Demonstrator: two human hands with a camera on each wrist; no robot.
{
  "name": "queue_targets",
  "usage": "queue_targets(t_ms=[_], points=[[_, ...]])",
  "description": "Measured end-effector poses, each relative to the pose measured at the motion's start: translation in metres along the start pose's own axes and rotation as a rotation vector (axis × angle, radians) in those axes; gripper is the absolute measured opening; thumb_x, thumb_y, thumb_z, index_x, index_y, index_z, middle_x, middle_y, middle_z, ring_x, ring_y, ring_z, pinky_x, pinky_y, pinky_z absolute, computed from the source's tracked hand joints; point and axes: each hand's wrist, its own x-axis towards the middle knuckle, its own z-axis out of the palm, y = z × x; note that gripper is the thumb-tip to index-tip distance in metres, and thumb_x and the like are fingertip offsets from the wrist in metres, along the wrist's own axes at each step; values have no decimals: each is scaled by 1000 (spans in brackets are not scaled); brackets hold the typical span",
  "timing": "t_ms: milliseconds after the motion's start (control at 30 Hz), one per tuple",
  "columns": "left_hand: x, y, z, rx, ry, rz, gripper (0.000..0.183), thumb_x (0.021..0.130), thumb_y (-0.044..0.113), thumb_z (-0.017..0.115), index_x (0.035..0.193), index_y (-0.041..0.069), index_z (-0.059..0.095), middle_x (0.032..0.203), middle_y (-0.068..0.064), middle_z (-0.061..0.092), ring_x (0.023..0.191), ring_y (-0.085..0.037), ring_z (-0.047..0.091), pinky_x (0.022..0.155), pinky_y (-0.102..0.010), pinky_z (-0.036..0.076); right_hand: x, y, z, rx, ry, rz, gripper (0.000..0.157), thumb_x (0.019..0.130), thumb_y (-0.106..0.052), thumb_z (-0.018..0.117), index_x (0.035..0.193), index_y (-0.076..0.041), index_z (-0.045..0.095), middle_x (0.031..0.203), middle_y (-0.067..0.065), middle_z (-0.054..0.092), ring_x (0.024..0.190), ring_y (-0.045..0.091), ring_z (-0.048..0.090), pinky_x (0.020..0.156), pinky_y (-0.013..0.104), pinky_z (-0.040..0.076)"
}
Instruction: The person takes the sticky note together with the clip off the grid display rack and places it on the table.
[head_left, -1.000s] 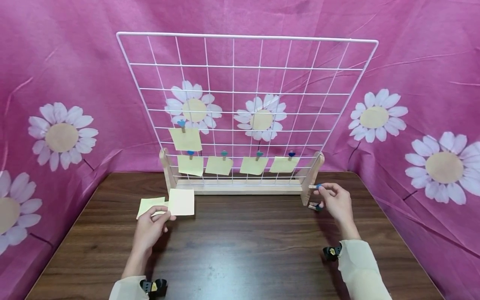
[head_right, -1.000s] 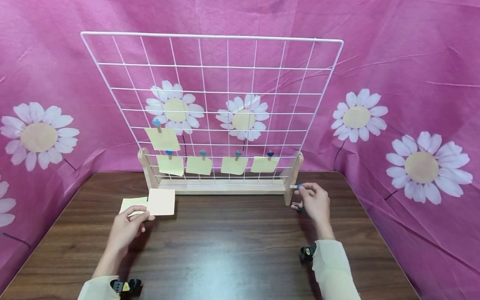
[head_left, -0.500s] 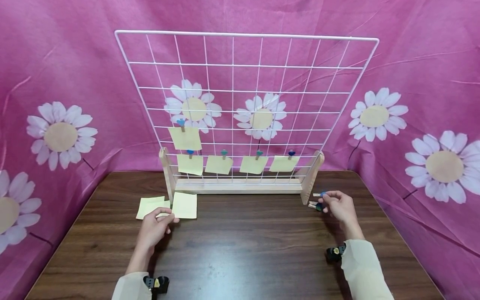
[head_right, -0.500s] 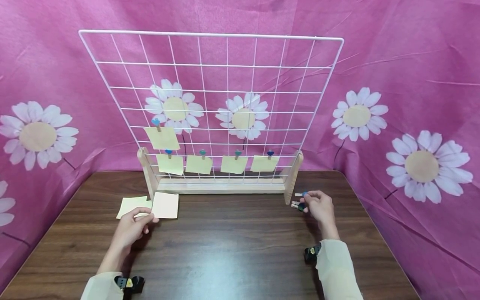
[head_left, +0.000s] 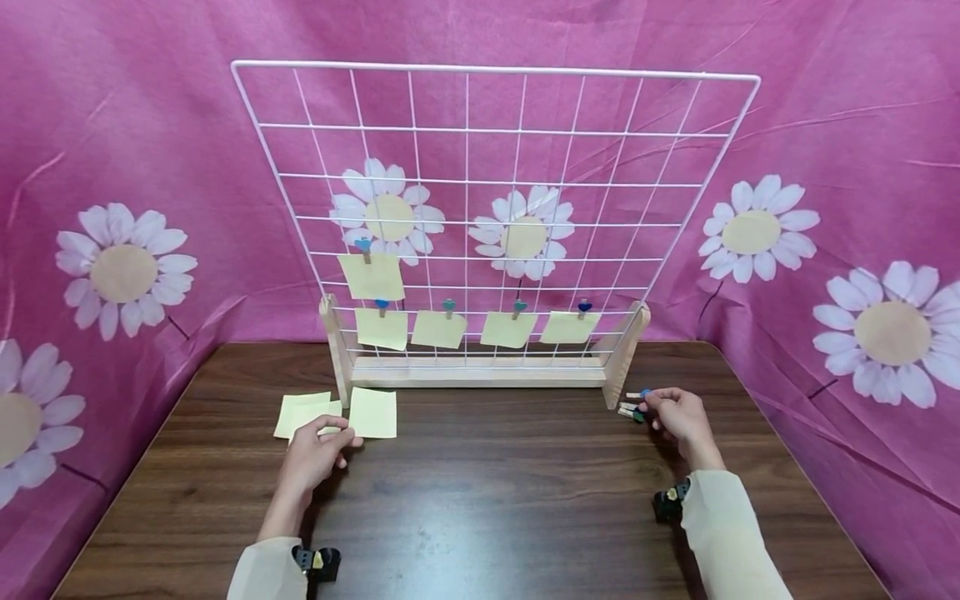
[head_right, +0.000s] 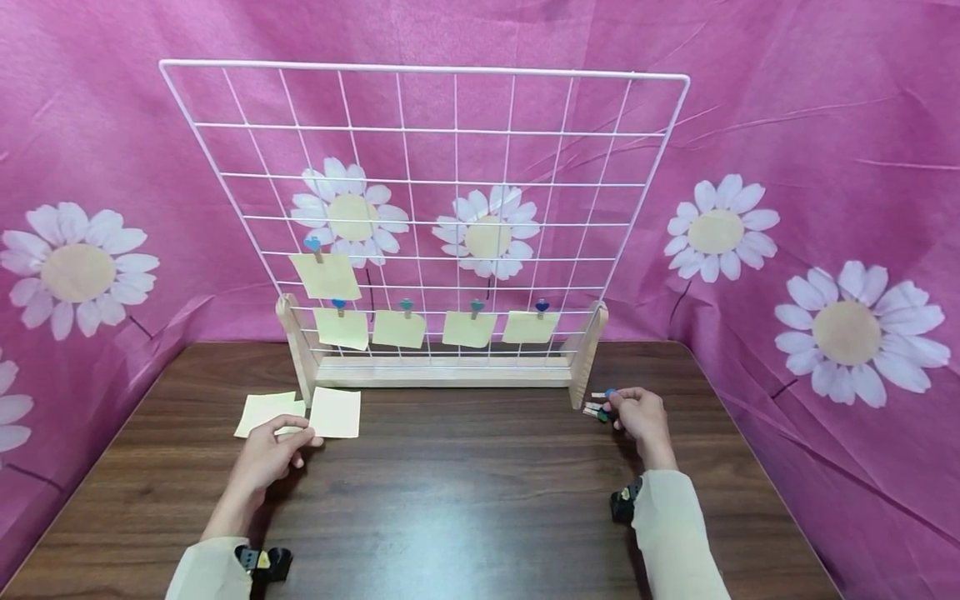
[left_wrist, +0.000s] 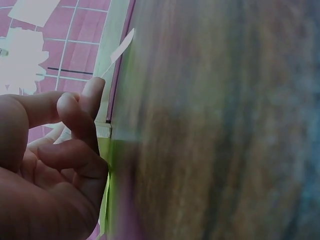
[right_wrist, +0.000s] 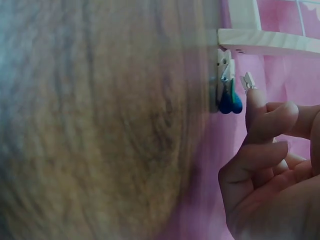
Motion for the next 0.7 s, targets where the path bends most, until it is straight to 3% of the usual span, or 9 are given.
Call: queue_targets(t_ms=[267, 700], points=[[3, -1, 0, 26, -7, 4, 27, 95, 5, 61, 118, -6, 59, 86, -7, 77, 51, -11, 57, 43, -20, 34, 7, 4, -1, -17, -6, 36, 22, 103, -14, 52, 108, 6, 60, 75, -7, 65, 57, 7, 52, 48, 23, 43], [2, 1, -2, 31, -17, -43, 33, 94, 8, 60, 124, -7, 56, 83, -4, 76, 53, -11, 60, 45, -24, 37, 11, 10, -2, -28, -16, 53, 27, 104, -10, 49, 116, 12, 56, 77, -3, 63, 59, 7, 54, 49, 22, 47]])
